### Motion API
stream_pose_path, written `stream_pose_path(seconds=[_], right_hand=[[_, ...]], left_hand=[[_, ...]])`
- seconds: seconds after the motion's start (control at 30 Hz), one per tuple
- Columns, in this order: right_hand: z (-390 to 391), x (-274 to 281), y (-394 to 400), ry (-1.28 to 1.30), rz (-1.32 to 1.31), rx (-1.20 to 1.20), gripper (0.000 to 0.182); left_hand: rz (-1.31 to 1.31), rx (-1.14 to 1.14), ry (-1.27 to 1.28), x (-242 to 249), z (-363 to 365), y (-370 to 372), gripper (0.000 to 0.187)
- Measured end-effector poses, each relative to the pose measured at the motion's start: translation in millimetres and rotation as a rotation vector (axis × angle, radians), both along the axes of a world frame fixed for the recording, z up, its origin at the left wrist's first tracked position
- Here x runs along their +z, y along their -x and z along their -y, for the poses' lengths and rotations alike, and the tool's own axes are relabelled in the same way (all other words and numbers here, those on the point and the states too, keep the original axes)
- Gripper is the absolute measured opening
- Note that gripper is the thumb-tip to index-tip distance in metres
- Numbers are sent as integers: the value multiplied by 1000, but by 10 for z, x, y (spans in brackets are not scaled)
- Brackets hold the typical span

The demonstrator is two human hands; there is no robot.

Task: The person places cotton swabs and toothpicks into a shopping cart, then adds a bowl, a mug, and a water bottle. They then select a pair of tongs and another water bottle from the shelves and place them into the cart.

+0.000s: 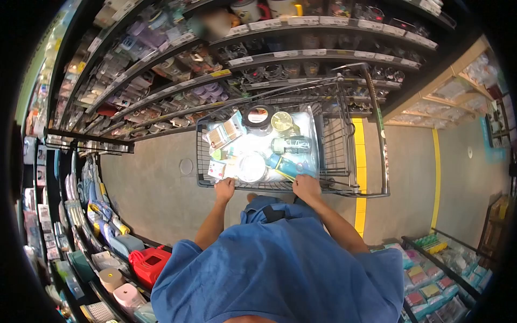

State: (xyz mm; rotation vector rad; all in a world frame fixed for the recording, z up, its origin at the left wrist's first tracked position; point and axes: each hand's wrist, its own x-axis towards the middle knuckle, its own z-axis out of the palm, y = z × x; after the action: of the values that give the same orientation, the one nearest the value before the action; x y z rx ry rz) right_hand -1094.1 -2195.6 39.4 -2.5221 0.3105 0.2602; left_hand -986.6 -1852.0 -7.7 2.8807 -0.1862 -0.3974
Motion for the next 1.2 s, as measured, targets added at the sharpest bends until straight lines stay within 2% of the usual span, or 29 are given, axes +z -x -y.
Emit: stream_pose_path(seconds=[0.3,0.4,0.47,0.57,0.77,1.2], right_hand=[[-471,137,-58,55,-129,-62,26],[-664,66,-54,156,-41,-104,23],[-814,108,-80,173,-139,-151,25],[-1018,90,-123,246,-114,-136,27],[-1436,163,-185,268,-207,-227,30],[-1971,157,-423,282,-247,-171,32]], left_hand=[[0,-40,-160,12,-279,-85,32],[47,-41,-128,33,-402,-113,32],[85,-23,-106,2,-514,-94,32],[175,-27,-54,96,-668,-173,31],[199,-65,51,127,-1052,-230,32],[404,-44,174,15,-1615,-435,25]])
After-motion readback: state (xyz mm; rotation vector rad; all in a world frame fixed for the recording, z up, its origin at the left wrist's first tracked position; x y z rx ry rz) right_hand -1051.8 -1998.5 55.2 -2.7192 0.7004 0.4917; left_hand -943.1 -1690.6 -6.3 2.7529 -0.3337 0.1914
